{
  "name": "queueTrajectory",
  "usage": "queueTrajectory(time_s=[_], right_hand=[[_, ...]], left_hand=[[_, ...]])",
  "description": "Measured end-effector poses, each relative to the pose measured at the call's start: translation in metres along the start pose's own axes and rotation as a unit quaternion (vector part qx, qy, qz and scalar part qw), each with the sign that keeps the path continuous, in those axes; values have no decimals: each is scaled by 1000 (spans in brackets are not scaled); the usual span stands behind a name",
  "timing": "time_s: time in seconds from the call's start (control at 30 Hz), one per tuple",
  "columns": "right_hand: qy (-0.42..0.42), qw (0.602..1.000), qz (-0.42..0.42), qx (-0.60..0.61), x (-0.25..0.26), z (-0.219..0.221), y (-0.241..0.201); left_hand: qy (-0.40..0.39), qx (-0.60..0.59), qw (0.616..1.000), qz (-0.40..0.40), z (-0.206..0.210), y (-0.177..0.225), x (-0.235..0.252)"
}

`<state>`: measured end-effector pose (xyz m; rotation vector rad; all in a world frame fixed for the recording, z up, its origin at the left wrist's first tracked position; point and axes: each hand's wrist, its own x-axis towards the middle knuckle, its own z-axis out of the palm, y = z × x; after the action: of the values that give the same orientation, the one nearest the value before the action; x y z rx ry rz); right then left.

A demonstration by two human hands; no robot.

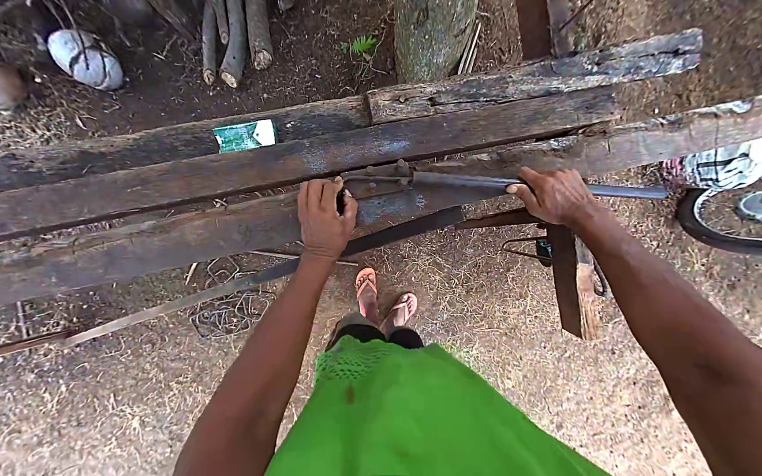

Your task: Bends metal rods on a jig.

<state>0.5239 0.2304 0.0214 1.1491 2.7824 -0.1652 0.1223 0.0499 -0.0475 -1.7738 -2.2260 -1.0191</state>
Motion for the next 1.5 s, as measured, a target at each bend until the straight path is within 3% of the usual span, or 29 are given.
queueTrajectory(time_s=[0.3, 0.63, 0.8, 0.93, 1.3, 1.5], right_hand=[[-5, 1000, 4, 26, -2, 2, 1], [-16, 996, 82, 46, -22, 8, -25], [-16, 981, 178, 81, -53, 20, -70], [40, 956, 272, 101, -83, 34, -132], [31, 828, 534, 165, -82, 42, -305], [0, 862, 445, 241, -97, 42, -262]], left_hand=[[20, 33, 999, 14, 3, 0, 3], [4, 53, 998, 16, 3, -1, 5], [-2, 46, 999, 10, 2, 0, 5], [-28, 30, 999, -3, -2, 2, 5], [-103, -43, 994, 9, -16, -1, 9], [-109, -50, 993, 19, -20, -3, 12]])
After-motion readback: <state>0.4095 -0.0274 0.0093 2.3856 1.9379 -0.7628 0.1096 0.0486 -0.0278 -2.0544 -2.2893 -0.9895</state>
